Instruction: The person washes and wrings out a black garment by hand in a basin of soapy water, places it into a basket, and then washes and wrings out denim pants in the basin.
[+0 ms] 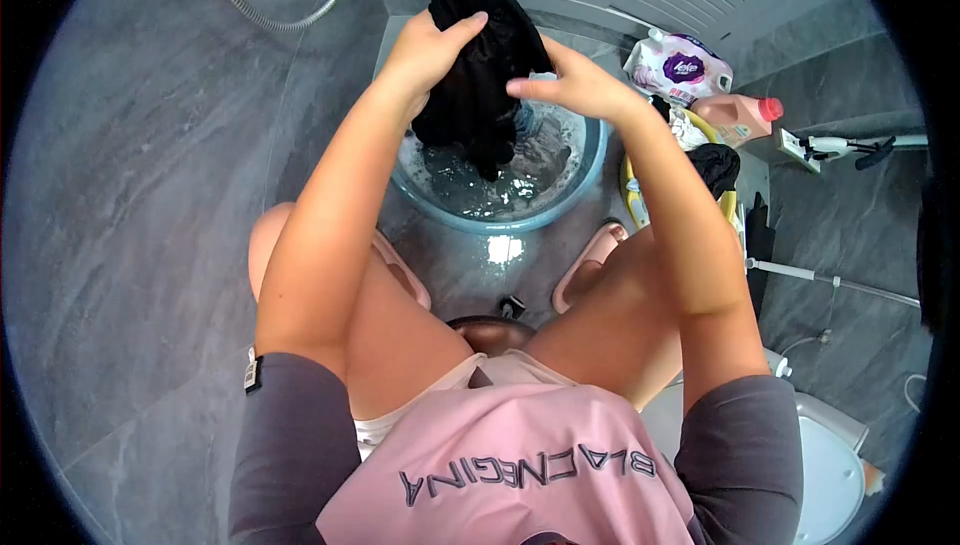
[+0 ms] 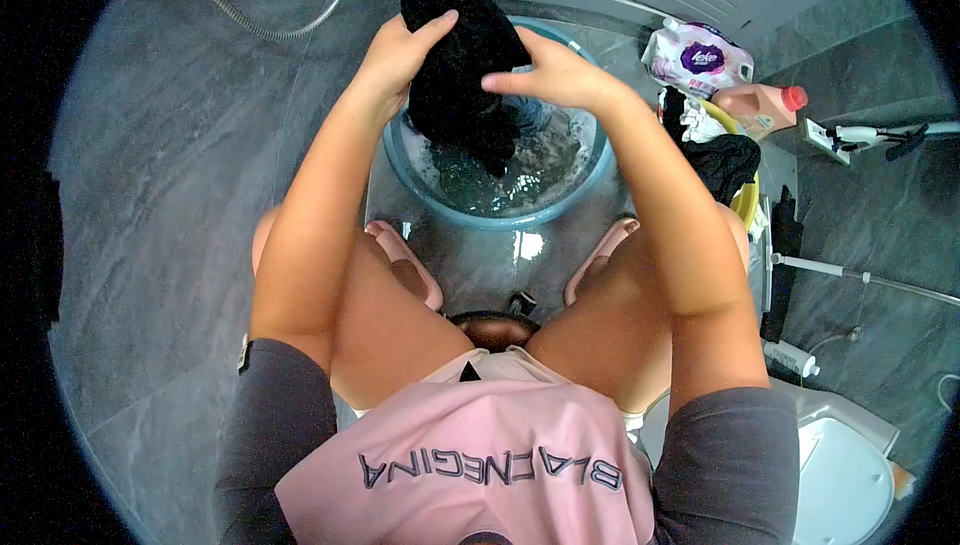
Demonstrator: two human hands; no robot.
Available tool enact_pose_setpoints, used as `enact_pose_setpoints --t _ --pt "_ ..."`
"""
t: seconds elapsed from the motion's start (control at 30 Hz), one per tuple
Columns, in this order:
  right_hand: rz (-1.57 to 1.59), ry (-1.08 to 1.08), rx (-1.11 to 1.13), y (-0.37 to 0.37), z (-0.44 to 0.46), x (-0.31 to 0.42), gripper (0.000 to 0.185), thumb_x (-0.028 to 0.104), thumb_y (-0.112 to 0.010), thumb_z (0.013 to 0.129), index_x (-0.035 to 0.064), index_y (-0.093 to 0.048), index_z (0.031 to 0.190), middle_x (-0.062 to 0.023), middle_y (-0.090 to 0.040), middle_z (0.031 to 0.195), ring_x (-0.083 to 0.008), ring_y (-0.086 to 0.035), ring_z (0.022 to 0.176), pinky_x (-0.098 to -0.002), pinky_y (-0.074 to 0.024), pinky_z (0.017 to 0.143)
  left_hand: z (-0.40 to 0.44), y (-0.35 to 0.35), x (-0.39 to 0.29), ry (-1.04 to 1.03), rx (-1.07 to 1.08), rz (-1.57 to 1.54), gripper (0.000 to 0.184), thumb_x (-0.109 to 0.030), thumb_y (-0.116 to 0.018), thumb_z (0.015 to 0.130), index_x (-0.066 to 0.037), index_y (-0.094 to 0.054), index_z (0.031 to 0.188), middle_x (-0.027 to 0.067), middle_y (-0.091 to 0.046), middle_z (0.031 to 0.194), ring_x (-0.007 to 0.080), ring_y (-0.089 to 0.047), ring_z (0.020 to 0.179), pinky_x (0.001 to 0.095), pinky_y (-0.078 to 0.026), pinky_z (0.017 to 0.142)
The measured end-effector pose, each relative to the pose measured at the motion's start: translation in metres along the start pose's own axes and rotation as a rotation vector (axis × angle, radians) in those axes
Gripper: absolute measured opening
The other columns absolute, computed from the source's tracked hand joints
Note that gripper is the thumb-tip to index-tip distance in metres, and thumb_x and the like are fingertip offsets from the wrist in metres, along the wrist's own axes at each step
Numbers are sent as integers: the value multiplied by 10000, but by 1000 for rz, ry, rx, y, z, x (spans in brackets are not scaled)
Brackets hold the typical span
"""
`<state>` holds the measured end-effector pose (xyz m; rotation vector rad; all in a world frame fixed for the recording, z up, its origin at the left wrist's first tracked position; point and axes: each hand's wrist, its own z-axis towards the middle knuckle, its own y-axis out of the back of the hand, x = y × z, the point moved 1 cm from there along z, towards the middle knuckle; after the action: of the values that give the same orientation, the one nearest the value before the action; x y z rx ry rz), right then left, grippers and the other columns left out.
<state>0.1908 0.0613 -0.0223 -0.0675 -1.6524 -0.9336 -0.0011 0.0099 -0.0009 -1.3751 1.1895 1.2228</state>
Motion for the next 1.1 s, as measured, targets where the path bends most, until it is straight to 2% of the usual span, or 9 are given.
enact_pose_setpoints --t 0.1,0.23,0.3,0.47,0.6,0.7,0.83,0.93,1.1 --pt "440 -124 -372 4 -1 5 357 178 -569 864 19 -490 1173 -62 -612 988 -158 -569 880 -275 -440 776 -4 -8 0 5 -17 -142 387 -259 -615 831 22 -555 1089 114 -599 1066 220 -574 964 321 -437 843" --pt "892 -69 -578 11 12 0 275 143 -549 864 12 -496 1099 -103 -612 947 -168 -575 871 -285 -453 742 4 -25 3 36 -35 -291 400 -284 -610 836 24 -548 1083 121 -599 1050 207 -578 929 323 -434 841" --pt "475 -179 -857 -14 17 -5 341 206 -600 820 29 -488 1089 -149 -611 927 -230 -601 845 -330 -470 714 -2 -37 8 191 -276 -376 399 -292 -627 824 75 -569 968 97 -615 917 172 -583 820 309 -471 720" --pt "-101 -10 -656 -74 2 50 336 329 -596 813 25 -528 939 -208 -571 732 -275 -532 614 -348 -449 650 16 -30 54 243 -437 -613 464 -430 -564 840 21 -578 731 96 -591 719 199 -564 584 358 -465 548" --pt "76 -148 -895 -53 17 10 379 292 -541 850 -14 -518 627 -165 -498 538 -196 -429 476 -338 -369 485 -17 -76 37 331 -452 -285 640 -410 -490 874 177 -443 1126 236 -521 1159 271 -501 1074 327 -380 893" --pt "97 -212 -945 -45 22 -1 341 260 -534 837 -19 -535 641 -143 -485 518 -159 -424 478 -344 -369 476 -15 -77 37 378 -444 -112 637 -427 -480 862 172 -486 1079 230 -558 1096 264 -531 1015 337 -392 868" --pt "139 -44 -804 -76 11 33 272 208 -562 805 -15 -526 654 -130 -483 543 -140 -419 517 -321 -390 512 8 -39 49 275 -461 -409 479 -406 -523 832 70 -568 832 141 -588 782 224 -564 654 372 -437 575" --pt "156 -79 -691 -75 11 39 256 231 -582 758 -6 -559 665 -201 -548 604 -341 -535 530 -372 -431 530 10 -34 46 302 -541 -514 404 -370 -519 824 32 -538 794 120 -565 773 234 -552 640 381 -443 589" --pt "343 -257 -891 -38 28 -6 258 195 -620 727 7 -552 888 -142 -617 715 -214 -586 635 -349 -458 581 -23 -74 20 329 -372 -151 556 -413 -495 845 85 -524 1092 177 -542 1130 234 -502 1025 334 -371 882"
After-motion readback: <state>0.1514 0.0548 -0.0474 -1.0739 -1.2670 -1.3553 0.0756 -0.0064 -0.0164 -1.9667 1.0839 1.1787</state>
